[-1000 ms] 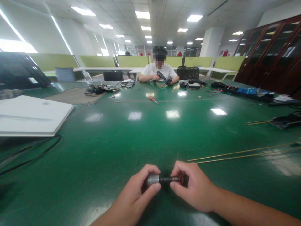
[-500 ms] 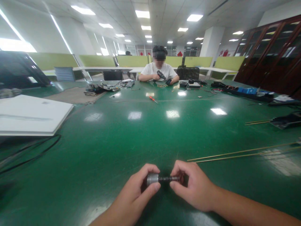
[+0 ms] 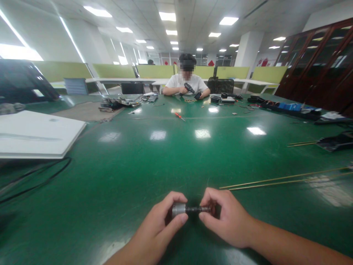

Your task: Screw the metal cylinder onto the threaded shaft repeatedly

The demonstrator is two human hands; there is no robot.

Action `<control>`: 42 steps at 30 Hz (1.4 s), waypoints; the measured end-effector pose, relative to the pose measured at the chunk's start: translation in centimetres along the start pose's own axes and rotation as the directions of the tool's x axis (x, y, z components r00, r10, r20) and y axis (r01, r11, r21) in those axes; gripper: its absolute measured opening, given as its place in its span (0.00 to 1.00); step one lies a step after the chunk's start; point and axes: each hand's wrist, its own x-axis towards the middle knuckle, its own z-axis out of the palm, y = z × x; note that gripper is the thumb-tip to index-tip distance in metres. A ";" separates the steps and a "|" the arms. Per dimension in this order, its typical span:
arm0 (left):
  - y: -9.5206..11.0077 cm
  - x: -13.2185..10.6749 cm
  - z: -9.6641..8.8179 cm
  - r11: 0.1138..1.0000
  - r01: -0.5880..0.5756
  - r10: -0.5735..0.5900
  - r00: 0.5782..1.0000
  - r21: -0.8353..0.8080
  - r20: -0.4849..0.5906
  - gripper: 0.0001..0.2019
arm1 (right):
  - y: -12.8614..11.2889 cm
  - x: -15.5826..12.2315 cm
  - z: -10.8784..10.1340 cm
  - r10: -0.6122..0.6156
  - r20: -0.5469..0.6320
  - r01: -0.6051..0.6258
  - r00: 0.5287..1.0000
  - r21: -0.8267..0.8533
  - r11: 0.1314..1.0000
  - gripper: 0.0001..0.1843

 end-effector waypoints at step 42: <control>0.0 0.2 -0.2 0.999 0.021 -0.022 1.000 -0.036 -0.015 0.08 | 0.4 0.1 -0.1 0.035 -0.008 -0.034 0.999 0.069 0.997 0.05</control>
